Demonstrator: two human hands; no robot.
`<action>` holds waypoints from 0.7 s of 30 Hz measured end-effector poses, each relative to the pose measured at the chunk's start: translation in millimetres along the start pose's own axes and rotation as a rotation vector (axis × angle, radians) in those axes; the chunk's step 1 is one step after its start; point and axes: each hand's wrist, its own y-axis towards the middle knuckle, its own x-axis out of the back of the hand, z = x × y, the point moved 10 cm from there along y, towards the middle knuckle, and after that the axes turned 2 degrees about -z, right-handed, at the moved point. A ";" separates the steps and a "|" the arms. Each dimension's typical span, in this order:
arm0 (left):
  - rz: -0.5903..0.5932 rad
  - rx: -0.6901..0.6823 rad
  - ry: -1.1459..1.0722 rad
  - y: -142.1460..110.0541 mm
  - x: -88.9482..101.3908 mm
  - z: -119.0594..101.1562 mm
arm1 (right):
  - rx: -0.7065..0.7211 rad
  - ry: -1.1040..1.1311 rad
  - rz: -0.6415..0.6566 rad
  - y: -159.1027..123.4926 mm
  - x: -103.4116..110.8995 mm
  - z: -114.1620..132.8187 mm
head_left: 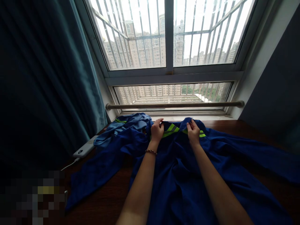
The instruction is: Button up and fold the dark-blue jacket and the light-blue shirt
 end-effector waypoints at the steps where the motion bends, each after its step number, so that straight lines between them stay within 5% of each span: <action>1: 0.015 0.000 -0.025 2.1 0.6 1.8 | 0.032 0.041 0.099 5.8 -9.4 5.6; 4: 0.118 0.082 0.134 8.0 5.2 25.7 | 0.052 -0.170 0.287 31.9 -13.3 -3.8; 8: 0.428 0.396 0.591 -5.7 14.5 98.5 | 0.071 -0.865 0.412 74.8 23.0 -57.3; 13: 0.642 0.509 0.661 -23.6 11.4 143.3 | -0.010 -1.316 0.623 90.8 60.7 -124.4; 17: 0.565 0.441 0.709 12.9 24.5 145.5 | 0.011 -1.364 0.584 116.4 76.7 -113.0; 21: 0.380 0.383 0.783 70.0 54.5 141.2 | 0.134 -1.437 0.229 173.3 108.3 -56.0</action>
